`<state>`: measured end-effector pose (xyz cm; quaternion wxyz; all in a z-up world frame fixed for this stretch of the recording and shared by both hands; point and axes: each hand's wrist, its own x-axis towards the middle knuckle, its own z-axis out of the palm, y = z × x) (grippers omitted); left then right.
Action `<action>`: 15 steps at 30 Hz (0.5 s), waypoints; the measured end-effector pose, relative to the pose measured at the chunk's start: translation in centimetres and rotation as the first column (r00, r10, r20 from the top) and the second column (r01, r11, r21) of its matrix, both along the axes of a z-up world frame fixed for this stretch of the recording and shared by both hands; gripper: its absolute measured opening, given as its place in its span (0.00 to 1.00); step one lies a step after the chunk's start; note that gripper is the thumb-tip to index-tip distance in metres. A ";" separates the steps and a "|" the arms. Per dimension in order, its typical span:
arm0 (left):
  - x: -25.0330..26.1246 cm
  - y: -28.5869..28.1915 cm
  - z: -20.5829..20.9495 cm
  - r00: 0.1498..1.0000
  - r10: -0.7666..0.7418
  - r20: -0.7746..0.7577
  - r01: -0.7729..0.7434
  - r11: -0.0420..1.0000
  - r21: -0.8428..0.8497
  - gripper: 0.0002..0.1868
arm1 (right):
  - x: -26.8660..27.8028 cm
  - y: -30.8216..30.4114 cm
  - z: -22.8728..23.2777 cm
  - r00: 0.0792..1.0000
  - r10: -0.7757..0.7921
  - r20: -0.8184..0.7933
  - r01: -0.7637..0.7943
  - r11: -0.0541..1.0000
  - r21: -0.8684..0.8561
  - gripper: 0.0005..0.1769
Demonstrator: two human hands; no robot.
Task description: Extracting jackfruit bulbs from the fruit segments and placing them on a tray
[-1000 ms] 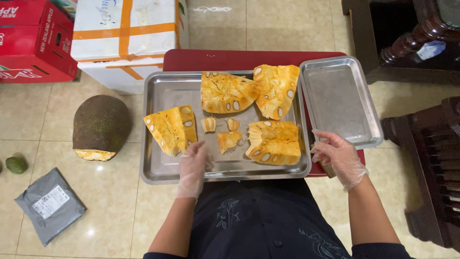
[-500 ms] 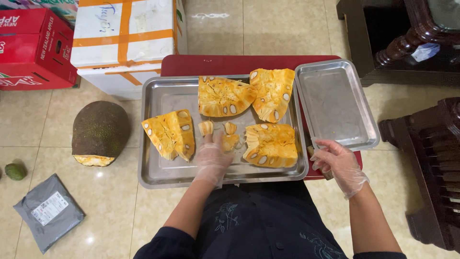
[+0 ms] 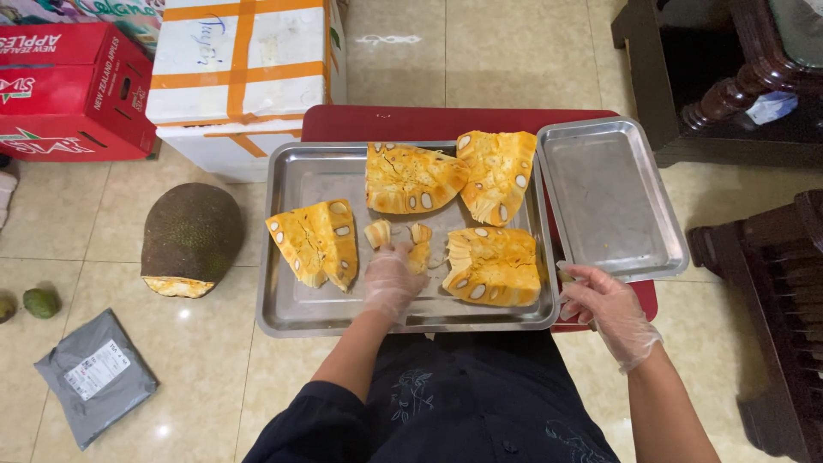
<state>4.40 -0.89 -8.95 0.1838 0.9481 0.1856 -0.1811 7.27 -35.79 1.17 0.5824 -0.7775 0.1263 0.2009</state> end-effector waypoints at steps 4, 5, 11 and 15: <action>-1.8 -0.9 0.9 0.923 0.312 0.223 -0.227 0.913 -0.340 0.34 | -0.8 4.1 3.4 1.000 0.025 0.012 -0.025 0.999 0.046 0.28; -2.1 -1.3 1.6 0.855 0.409 0.320 -0.256 0.868 -0.426 0.34 | -1.1 5.8 5.0 0.999 0.046 0.016 -0.047 0.997 0.054 0.29; -2.0 -3.5 4.9 0.674 0.560 0.481 -0.088 0.708 -0.701 0.47 | 0.0 14.7 6.6 0.959 0.284 0.025 -0.283 0.941 0.187 0.55; -2.0 -3.8 5.8 0.659 0.529 0.535 -0.078 0.756 -0.650 0.56 | 0.3 17.4 2.7 0.943 0.321 0.088 -0.332 0.893 0.304 0.63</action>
